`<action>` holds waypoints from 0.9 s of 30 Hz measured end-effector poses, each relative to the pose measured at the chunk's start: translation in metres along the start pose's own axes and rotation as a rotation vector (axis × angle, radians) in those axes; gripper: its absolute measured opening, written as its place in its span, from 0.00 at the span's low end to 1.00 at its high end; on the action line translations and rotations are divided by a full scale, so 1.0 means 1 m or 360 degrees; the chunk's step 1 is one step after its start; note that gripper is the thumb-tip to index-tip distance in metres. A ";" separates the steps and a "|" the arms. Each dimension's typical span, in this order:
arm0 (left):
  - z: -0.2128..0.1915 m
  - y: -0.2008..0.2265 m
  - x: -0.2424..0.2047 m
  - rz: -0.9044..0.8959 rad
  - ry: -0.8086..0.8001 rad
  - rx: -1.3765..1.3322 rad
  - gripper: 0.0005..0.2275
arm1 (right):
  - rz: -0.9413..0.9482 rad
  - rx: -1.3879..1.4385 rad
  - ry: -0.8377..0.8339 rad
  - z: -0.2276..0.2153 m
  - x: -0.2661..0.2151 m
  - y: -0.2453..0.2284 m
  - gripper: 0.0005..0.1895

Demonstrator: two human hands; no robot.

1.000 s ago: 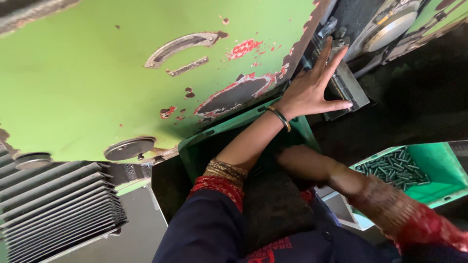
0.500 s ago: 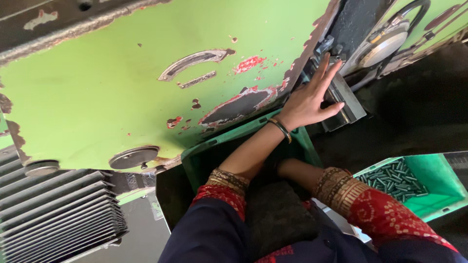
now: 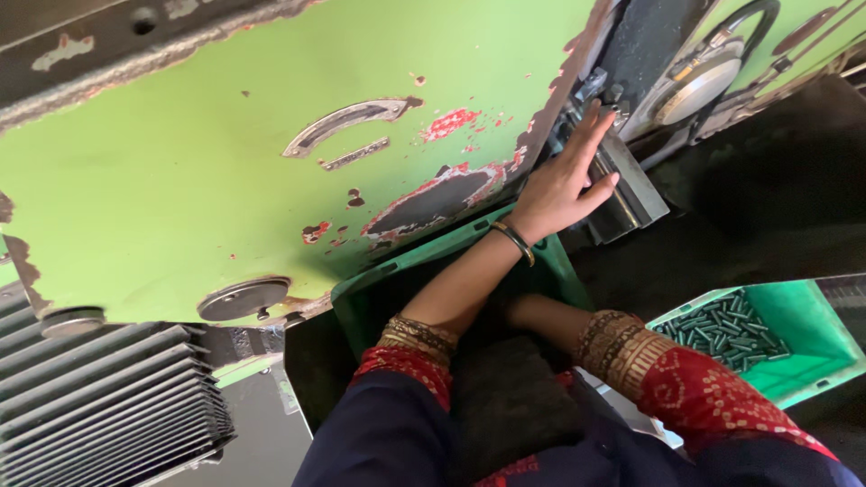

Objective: The person repeatedly picks small metal pins from a green bin and presses them against a rotating grinding wheel to smooth their surfaces. The person holds the pins by hand and places the finished pieces into a second green bin below the machine.

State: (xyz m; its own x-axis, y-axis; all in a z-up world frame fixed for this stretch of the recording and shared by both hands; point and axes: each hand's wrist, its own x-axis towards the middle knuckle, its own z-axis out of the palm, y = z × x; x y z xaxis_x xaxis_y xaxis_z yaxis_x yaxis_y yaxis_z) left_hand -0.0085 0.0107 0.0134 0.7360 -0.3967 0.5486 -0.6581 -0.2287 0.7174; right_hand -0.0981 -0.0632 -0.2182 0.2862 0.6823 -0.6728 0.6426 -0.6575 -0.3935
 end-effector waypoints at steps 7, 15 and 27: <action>0.003 0.002 -0.001 -0.0095 0.0037 0.0046 0.32 | -0.0015 0.0016 -0.0001 0.001 0.001 -0.002 0.16; 0.007 -0.004 0.000 0.0040 0.0176 0.0056 0.27 | -0.0026 0.0044 0.0000 0.002 0.000 -0.003 0.17; 0.014 -0.003 0.005 -0.0061 0.0321 -0.0163 0.20 | -0.0048 0.0028 -0.0006 0.001 0.005 0.001 0.18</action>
State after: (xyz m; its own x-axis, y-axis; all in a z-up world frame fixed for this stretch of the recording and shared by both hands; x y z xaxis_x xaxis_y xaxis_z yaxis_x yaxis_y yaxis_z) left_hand -0.0050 -0.0031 0.0078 0.7837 -0.2011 0.5877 -0.6171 -0.1447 0.7734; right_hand -0.0964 -0.0607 -0.2224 0.2642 0.7008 -0.6627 0.6381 -0.6422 -0.4247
